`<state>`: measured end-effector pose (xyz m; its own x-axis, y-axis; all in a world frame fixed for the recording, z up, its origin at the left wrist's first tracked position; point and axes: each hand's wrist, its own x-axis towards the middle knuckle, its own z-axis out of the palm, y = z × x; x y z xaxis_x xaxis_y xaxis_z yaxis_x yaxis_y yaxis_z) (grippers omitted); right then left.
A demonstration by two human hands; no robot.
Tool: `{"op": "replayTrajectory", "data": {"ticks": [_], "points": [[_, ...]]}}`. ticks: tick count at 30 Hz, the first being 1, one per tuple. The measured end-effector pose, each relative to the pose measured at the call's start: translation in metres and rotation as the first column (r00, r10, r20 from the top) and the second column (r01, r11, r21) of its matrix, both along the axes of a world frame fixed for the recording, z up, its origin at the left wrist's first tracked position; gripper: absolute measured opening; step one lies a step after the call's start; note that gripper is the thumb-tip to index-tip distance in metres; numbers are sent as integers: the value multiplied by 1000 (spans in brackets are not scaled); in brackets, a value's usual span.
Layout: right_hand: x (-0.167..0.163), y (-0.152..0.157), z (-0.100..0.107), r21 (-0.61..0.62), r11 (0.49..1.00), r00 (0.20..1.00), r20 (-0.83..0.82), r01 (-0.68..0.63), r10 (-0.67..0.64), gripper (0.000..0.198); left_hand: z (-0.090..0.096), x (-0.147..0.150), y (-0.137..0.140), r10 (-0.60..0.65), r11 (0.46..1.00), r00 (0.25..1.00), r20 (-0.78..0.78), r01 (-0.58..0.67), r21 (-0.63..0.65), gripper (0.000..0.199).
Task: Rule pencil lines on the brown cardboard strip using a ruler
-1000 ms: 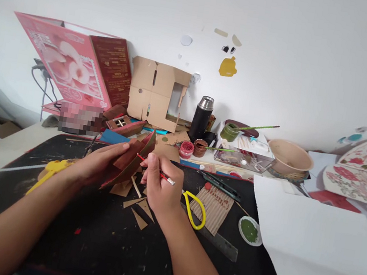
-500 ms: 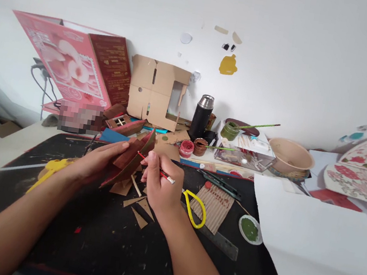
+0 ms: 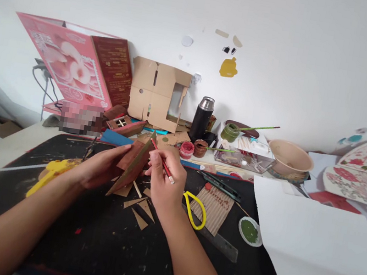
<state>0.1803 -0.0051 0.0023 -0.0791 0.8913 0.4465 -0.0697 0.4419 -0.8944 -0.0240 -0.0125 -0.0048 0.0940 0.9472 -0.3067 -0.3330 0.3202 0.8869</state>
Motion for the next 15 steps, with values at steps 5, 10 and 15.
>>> {"op": "replayTrajectory", "data": {"ticks": [5,10,15], "points": [[1,-1,-1,240,971,970,240,-9,-50,16,0,8,-4,-44,999,998,38,45,-6,36],[1,-2,-1,342,939,936,338,-27,-96,18,0,7,-4,-80,997,995,53,80,8,39],[1,-2,-1,340,940,933,349,-39,-88,18,3,6,-7,-137,989,990,37,135,53,50]]}}
